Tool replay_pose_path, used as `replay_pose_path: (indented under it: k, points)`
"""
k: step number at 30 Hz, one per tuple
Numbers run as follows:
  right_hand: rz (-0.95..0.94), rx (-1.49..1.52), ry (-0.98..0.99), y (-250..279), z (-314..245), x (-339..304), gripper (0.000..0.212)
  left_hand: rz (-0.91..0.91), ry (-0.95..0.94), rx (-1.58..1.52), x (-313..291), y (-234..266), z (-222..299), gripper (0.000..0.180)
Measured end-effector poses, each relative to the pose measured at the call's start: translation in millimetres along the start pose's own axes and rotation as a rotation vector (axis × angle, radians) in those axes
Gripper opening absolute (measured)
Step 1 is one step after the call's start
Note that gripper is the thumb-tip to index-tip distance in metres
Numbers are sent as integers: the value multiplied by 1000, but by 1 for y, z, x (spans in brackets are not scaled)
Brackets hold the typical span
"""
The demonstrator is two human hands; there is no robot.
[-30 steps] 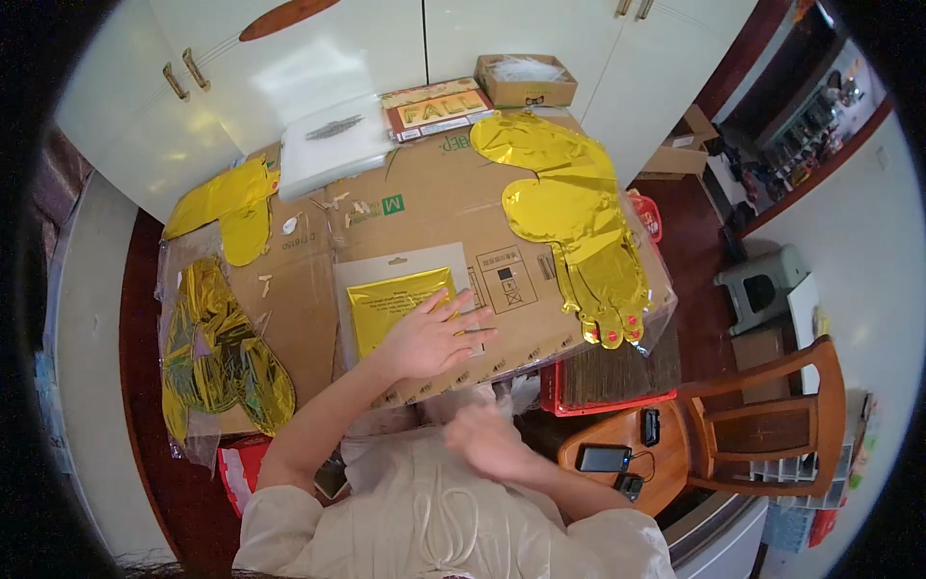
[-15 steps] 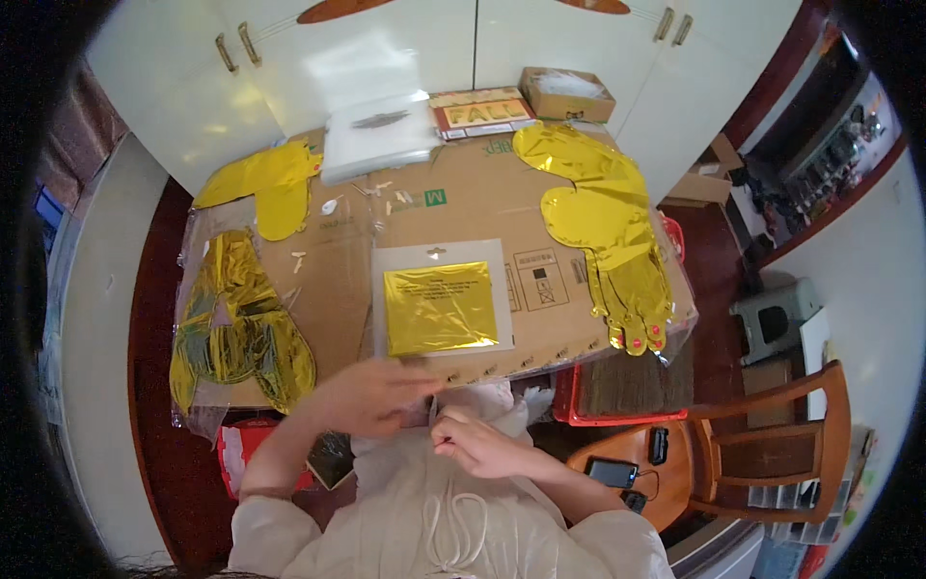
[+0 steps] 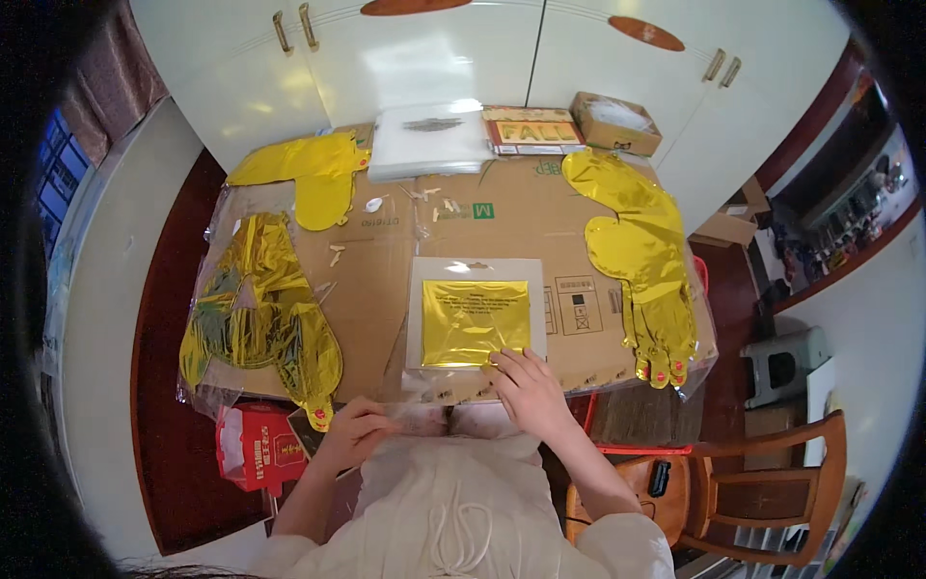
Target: Folding gold-colored letter-shaped foil balloons and sliding them into plastic packaging sleeves.
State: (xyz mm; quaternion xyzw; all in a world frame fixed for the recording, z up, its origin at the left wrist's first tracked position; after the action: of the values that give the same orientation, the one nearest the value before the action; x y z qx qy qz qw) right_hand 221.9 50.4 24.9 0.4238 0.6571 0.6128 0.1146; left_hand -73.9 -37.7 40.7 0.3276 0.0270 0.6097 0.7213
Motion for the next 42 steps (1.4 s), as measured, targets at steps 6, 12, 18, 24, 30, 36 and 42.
replay_pose_path:
  k: [6,12,18,24,30,36,42]
  points:
    - [-28,-26,-21,-2,-3,3,31,-5,388,-233,-98,30,-25,11]
    - [60,12,29,6,-14,19,31,330,1081,-159,-219,34,-135,16]
    - [124,-29,169,-9,-43,65,30,-142,1334,819,-308,15,-302,32]
    - [139,-125,251,-31,-41,74,29,-222,1401,928,-314,2,-337,37]
    - [165,-176,283,-32,-41,72,24,-196,1186,1062,-303,0,-326,38]
    - [169,-170,297,-34,-47,75,19,129,1267,323,-327,26,-331,41]
    - [198,-174,306,-43,-47,77,14,-91,1000,648,-352,43,-311,36]
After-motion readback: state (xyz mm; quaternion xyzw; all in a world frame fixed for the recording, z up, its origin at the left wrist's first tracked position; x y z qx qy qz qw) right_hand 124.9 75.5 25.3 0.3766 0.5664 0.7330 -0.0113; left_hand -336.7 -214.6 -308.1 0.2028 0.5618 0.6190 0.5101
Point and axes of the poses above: each hand's wrist, its own x-axis towards the middle knuckle, its own y-axis out of the back of the hand, z = x × y, the point moved 1 cm from there along x, towards the middle knuckle, and after that the axes turned 2 degrees about z, right-handed, at the moved point
